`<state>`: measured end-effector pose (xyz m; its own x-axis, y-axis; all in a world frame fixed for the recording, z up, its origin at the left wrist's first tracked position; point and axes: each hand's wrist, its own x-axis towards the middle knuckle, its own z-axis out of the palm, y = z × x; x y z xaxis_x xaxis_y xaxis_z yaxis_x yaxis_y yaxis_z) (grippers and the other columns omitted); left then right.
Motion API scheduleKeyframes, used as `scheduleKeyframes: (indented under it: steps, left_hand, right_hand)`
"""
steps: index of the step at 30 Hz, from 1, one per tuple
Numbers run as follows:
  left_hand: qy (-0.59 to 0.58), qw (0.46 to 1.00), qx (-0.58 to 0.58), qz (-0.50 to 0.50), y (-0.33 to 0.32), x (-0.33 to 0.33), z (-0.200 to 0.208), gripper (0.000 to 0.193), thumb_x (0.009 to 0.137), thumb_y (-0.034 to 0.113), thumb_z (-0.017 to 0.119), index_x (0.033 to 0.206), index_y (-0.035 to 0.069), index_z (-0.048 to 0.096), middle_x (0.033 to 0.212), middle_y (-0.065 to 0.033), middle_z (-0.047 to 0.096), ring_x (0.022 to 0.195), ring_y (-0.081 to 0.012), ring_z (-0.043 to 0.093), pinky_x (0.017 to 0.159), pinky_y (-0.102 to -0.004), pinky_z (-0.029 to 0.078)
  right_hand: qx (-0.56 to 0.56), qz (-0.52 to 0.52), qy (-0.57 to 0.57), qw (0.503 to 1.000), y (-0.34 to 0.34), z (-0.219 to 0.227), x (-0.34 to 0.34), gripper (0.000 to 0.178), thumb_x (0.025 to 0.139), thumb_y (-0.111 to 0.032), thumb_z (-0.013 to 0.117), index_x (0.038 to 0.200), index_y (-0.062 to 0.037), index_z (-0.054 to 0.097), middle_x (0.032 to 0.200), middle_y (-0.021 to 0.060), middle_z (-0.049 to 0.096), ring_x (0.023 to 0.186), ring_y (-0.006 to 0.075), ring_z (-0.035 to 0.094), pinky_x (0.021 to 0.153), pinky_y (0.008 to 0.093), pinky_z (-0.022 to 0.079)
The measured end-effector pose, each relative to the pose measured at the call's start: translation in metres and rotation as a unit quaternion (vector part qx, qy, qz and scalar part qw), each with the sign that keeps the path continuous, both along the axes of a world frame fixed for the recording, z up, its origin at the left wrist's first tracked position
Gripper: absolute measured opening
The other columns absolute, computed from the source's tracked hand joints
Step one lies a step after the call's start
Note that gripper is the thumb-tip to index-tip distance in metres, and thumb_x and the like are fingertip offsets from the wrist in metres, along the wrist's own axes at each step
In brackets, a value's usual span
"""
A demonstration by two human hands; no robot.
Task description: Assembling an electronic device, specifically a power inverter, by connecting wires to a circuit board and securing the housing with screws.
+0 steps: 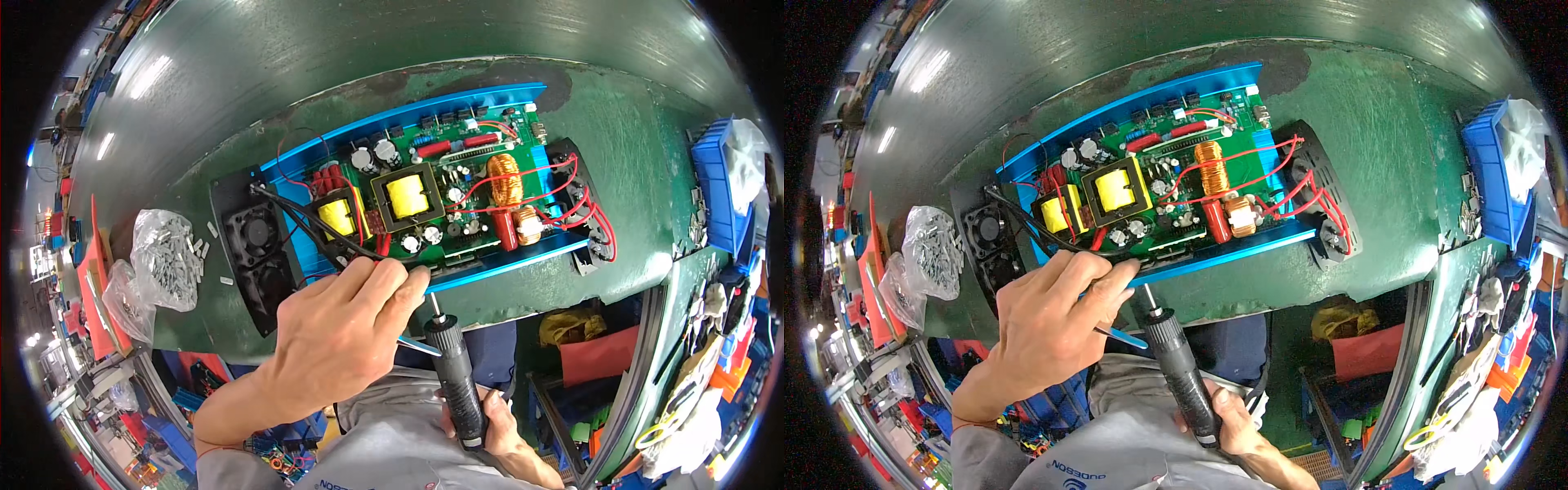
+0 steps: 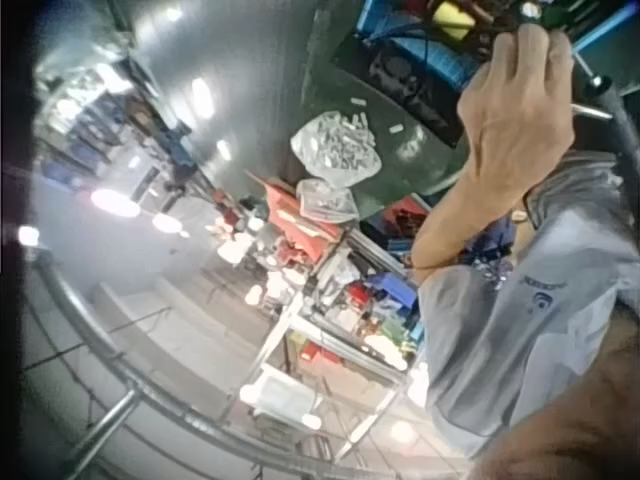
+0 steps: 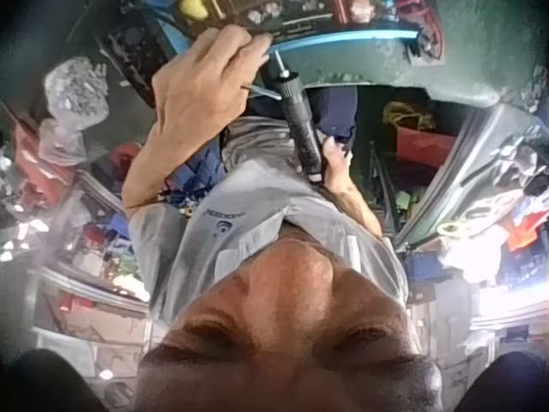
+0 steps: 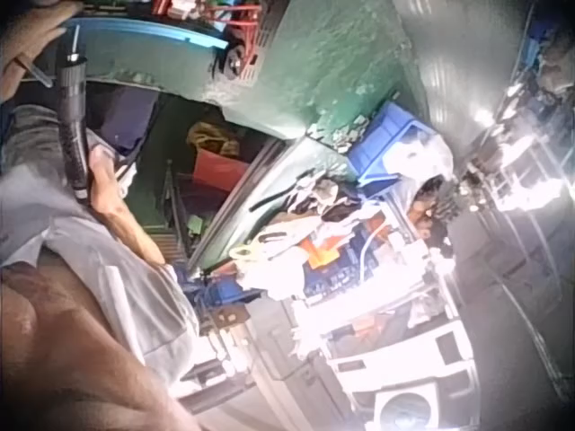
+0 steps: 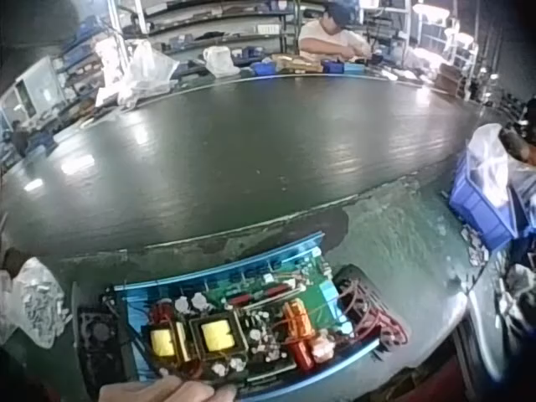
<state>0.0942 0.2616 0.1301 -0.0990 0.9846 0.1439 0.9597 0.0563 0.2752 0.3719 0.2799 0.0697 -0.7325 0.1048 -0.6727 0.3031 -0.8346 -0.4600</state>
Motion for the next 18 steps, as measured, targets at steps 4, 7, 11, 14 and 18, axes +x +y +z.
scheduleKeyframes:
  steps: [4,7,11,14,18]
  left_hand:
    - [-0.025,1.000,-0.013,0.009,-0.003,0.000,0.003,0.031,0.075,0.009,0.076,0.105,0.005,0.071,0.083,-0.0020,0.054,0.069,-0.0176,0.059,0.053,-0.0311,0.045]
    - [-0.031,0.999,0.006,0.006,0.000,-0.002,0.002,0.031,0.075,0.008,0.075,0.106,0.005,0.070,0.084,-0.0018,0.054,0.070,-0.0172,0.060,0.051,-0.0317,0.044]
    - [-0.023,0.999,0.028,0.029,-0.007,0.000,-0.001,0.025,0.079,0.008,0.074,0.104,0.006,0.070,0.087,-0.0013,0.059,0.072,-0.0171,0.061,0.052,-0.0301,0.046]
    - [-0.070,0.974,0.207,0.063,-0.028,-0.026,0.007,0.029,0.075,0.006,0.076,0.102,0.008,0.069,0.094,-0.0044,0.069,0.077,-0.0170,0.064,0.061,-0.0289,0.049]
    - [-0.174,0.831,0.246,0.468,-0.057,-0.038,0.004,0.023,0.100,0.023,0.064,0.111,0.004,0.069,0.099,-0.0037,0.070,0.079,-0.0074,0.060,0.064,-0.0231,0.046]
  right_hand:
    - [-0.045,-0.013,0.025,0.999,-0.012,-0.011,-0.004,0.100,0.092,-0.081,0.030,0.135,0.0066,0.050,0.068,0.0120,0.061,0.055,0.0183,0.055,0.056,0.0301,0.043]
    - [-0.182,-0.051,0.090,0.978,-0.016,-0.024,-0.001,0.099,0.093,-0.080,0.031,0.139,0.0058,0.048,0.060,0.0109,0.058,0.050,0.0210,0.052,0.055,0.0334,0.043]
    - [-0.152,-0.048,0.108,0.981,-0.008,-0.031,-0.002,0.098,0.095,-0.078,0.026,0.138,0.0076,0.047,0.061,0.0115,0.059,0.050,0.0202,0.052,0.054,0.0326,0.042]
    - [0.206,0.004,-0.015,0.978,-0.001,-0.030,0.016,0.088,0.099,-0.070,0.028,0.134,0.0081,0.049,0.072,0.0100,0.062,0.055,0.0140,0.054,0.055,0.0258,0.042]
    - [0.337,-0.010,0.000,0.942,0.011,-0.047,0.046,0.090,0.094,-0.076,0.038,0.130,0.0046,0.052,0.075,0.0088,0.063,0.062,0.0124,0.056,0.057,0.0258,0.041]
